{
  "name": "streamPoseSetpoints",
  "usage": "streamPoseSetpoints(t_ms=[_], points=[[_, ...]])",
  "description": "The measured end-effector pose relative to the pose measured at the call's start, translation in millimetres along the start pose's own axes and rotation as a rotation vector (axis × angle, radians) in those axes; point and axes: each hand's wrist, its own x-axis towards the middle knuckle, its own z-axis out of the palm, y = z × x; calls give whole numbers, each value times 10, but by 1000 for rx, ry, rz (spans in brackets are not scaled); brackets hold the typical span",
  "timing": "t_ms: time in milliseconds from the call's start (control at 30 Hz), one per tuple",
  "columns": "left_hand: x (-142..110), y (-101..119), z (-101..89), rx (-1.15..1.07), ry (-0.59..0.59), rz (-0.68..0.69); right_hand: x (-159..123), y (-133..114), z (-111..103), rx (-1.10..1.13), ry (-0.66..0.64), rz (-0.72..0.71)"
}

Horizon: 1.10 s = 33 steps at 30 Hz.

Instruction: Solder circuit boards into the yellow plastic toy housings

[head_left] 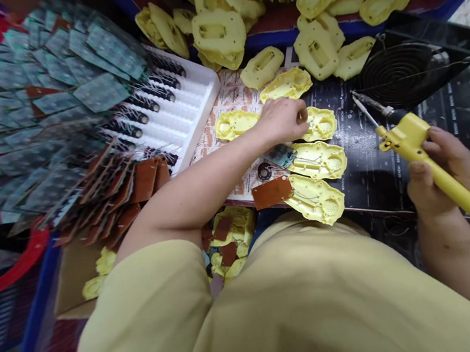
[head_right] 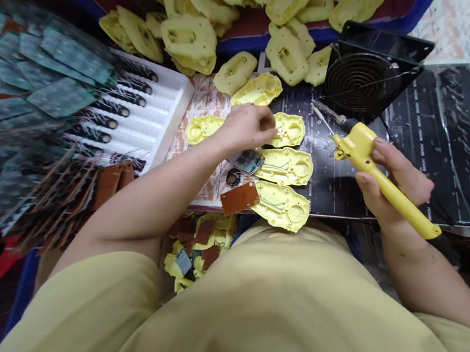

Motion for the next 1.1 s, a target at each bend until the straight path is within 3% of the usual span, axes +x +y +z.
streamPoseSetpoints(t_ms=[67,200,300,467,533,633,767,900,1000,1100], points=[[-23,-110,-46,44,-21,101,-42,40,51,6,43,2],[-9,-314,-40,144,-181,214,-92,115,111,6,140,-70],[28,-394,-10,174,-170,238,-109,134,110,-25,169,-99],[-106,-420,-158,86,-26,302,-147,132,61,-43,168,-5],[-234,-390,-171,38,-63,347,-159,140,52,-55,172,22],[-397,-325,-46,8,-205,400,-163,159,65,-72,185,29],[-429,-263,149,40,-284,404,-152,179,89,-26,208,-5],[-345,-267,170,30,-277,374,-133,193,99,-47,239,-30],[-313,-335,132,0,-241,340,-105,195,122,-8,278,-55],[-331,-442,56,-64,-128,264,-65,178,158,23,332,-50]])
